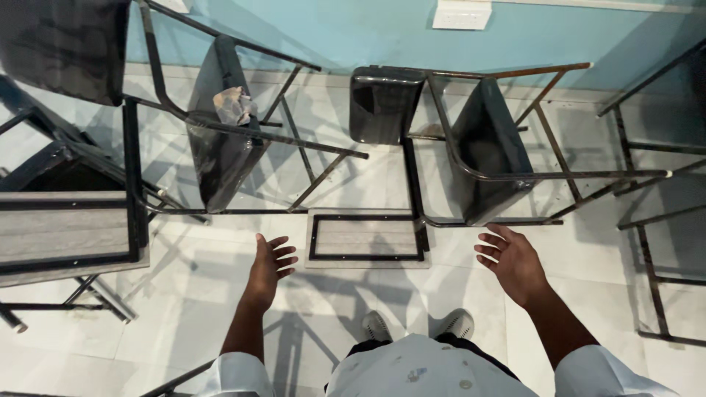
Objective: The person assembles a chair and desk set by attaching a plastic-wrapped seat to a metal frame, then placing a wooden tabletop onto the frame. The person then wipes the tabletop with a cloth.
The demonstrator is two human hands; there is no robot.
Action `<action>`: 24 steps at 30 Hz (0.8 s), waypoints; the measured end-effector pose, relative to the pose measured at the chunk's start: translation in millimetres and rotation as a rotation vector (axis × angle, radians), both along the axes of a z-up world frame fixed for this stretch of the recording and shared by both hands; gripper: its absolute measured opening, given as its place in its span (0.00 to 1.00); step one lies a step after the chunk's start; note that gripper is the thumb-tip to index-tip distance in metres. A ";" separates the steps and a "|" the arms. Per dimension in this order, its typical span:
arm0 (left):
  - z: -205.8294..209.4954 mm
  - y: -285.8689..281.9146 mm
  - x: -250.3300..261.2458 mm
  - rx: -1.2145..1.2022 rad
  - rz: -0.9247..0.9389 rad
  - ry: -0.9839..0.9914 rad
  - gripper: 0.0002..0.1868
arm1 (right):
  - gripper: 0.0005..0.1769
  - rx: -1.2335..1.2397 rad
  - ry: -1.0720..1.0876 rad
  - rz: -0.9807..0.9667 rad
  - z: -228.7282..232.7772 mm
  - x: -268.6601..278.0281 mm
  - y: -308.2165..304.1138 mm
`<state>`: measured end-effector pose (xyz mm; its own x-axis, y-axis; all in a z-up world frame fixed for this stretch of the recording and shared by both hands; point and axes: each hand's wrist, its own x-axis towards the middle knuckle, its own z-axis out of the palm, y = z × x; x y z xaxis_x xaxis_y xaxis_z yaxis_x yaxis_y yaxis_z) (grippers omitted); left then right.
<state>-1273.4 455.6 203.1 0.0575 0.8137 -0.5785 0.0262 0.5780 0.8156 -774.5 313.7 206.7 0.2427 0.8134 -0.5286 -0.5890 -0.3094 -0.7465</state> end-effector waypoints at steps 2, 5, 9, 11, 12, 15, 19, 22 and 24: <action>0.7 2.3 0.6 -0.010 -0.006 0.009 0.45 | 0.28 -0.051 -0.018 -0.010 -2.4 -0.5 -1.8; 2.4 6.4 0.4 -0.024 -0.018 0.027 0.45 | 0.28 -0.047 -0.020 -0.009 -6.8 1.5 -6.9; -7.8 4.0 -0.7 -0.038 -0.035 0.030 0.45 | 0.29 -0.072 -0.035 0.030 -23.0 4.7 -8.1; -17.8 3.8 1.6 -0.083 -0.058 0.039 0.45 | 0.28 -0.114 -0.060 0.073 -32.2 4.8 -0.6; -22.6 4.2 4.6 -0.118 -0.080 0.048 0.46 | 0.28 -0.136 -0.111 0.142 -34.3 6.5 4.7; -33.6 8.9 14.4 -0.168 -0.252 0.143 0.48 | 0.28 -0.148 -0.273 0.352 -41.4 8.2 27.6; -40.2 29.9 43.9 -0.115 -0.383 0.304 0.49 | 0.30 -0.113 -0.514 0.657 -58.9 16.2 60.6; -40.1 28.2 57.8 -0.035 -0.406 0.372 0.49 | 0.31 -0.212 -0.593 0.830 -96.1 18.5 77.4; -44.6 20.1 61.6 -0.044 -0.403 0.365 0.49 | 0.32 -0.248 -0.567 0.877 -130.7 20.3 87.8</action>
